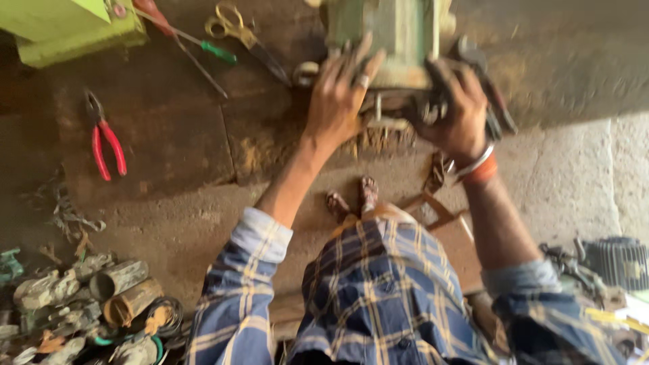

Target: The person uses pliers and a hammer to adjust and secure copper wire coils inside a cylindrical motor stator. They repeatedly tap the wire bundles and reposition the stator on the workbench.

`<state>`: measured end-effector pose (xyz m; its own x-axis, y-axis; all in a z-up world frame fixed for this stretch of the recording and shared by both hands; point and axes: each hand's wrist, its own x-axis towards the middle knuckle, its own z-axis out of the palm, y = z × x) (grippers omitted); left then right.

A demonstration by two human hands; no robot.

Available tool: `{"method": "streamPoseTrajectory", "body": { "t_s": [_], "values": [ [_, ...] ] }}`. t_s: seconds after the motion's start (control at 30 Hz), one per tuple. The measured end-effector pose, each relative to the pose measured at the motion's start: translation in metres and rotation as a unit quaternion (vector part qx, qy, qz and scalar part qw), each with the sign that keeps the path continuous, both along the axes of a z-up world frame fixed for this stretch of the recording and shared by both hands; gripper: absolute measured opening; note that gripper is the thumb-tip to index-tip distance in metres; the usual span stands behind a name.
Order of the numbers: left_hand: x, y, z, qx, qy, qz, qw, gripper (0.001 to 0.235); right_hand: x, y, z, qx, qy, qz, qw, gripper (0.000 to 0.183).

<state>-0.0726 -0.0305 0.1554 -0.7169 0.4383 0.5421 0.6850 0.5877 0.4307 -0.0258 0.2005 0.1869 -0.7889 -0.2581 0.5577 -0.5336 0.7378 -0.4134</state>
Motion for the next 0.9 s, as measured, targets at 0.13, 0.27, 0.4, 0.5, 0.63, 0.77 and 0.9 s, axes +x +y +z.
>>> {"method": "streamPoseTrajectory", "body": {
  "t_s": [0.13,0.27,0.4,0.5,0.63,0.77,0.9],
  "values": [
    [0.010,-0.012,-0.002,-0.059,-0.002,0.009,0.998,0.083,0.005,0.006,-0.018,0.011,-0.006,-0.050,0.999,0.072],
    [0.000,-0.015,0.000,-0.040,0.049,0.000,0.998,0.074,0.000,0.004,-0.019,-0.026,0.033,-0.017,0.999,0.073],
    [-0.001,-0.011,-0.005,0.017,0.065,-0.026,0.997,0.083,0.004,0.002,-0.019,-0.037,0.026,-0.029,0.999,0.073],
    [0.000,-0.015,-0.012,0.018,0.027,-0.010,0.999,0.081,0.004,0.000,-0.025,-0.076,0.008,-0.040,0.996,0.067],
    [-0.007,-0.017,-0.027,-0.014,0.000,-0.013,1.000,0.092,0.007,0.004,-0.042,-0.135,0.009,-0.008,0.991,0.073],
    [-0.002,-0.011,-0.041,-0.027,0.051,0.018,0.998,0.113,0.047,-0.016,-0.065,-0.132,0.053,-0.095,0.985,0.069],
    [0.002,-0.009,-0.050,-0.021,0.081,0.034,0.996,0.108,0.107,-0.057,-0.086,-0.159,-0.009,-0.108,0.981,0.074]
  ]
}}
